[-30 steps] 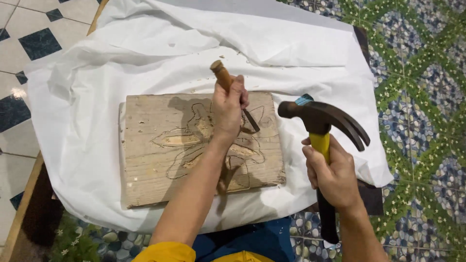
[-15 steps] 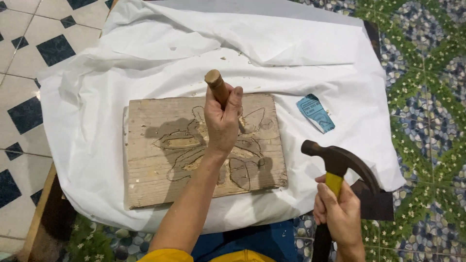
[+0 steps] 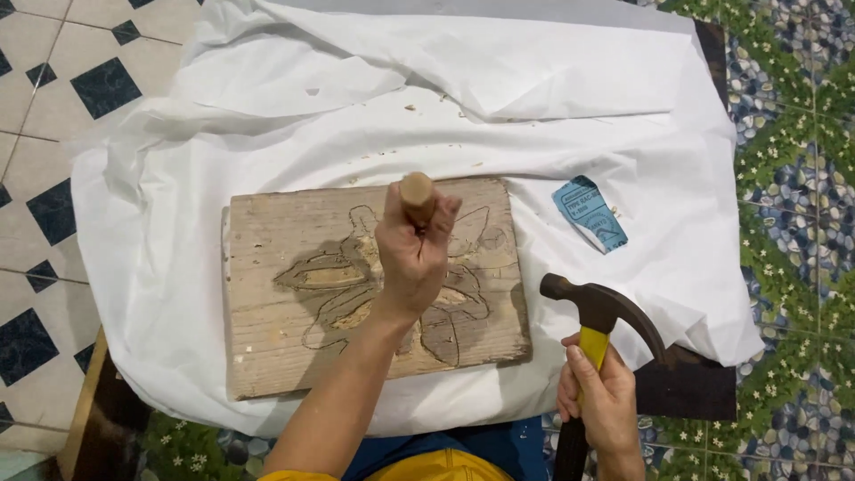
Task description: Carving a floral design into a wooden block using a hammer and chisel
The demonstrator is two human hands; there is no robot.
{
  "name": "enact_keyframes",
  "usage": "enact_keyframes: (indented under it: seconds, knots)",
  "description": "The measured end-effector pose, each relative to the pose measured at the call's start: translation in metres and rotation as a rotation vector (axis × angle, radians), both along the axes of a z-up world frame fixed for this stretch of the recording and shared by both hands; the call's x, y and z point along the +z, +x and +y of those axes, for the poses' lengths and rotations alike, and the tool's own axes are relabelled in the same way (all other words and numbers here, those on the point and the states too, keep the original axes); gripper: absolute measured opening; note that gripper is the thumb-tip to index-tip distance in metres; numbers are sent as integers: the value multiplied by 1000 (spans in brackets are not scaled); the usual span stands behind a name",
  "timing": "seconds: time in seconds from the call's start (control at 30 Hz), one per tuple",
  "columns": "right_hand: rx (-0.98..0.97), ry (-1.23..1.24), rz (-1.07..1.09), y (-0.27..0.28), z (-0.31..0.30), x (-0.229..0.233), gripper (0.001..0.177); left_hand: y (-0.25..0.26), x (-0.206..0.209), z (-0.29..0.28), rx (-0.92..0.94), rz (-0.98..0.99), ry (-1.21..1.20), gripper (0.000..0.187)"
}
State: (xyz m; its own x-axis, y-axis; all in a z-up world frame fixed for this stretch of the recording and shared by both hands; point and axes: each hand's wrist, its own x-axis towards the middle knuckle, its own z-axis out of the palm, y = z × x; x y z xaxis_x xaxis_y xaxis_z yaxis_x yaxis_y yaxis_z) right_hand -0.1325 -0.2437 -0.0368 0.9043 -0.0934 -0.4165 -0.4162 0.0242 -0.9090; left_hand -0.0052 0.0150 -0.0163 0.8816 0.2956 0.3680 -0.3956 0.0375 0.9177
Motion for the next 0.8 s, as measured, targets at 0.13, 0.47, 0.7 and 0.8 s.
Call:
enact_keyframes:
  seconds: [0.13, 0.47, 0.7, 0.8]
  knots:
    - [-2, 51, 37, 3, 0, -14, 24, -1, 4, -23, -135, 15, -141, 7]
    - [-61, 258, 104, 1, -14, -64, 17, -17, -13, -86, -389, -256, 505, 23]
    - [-118, 218, 127, 4, -8, -66, 18, -17, -27, -88, -351, -249, 504, 21]
    - [-155, 9, 164, 5, 0, -58, 32, -23, -18, -87, -316, -237, 432, 48]
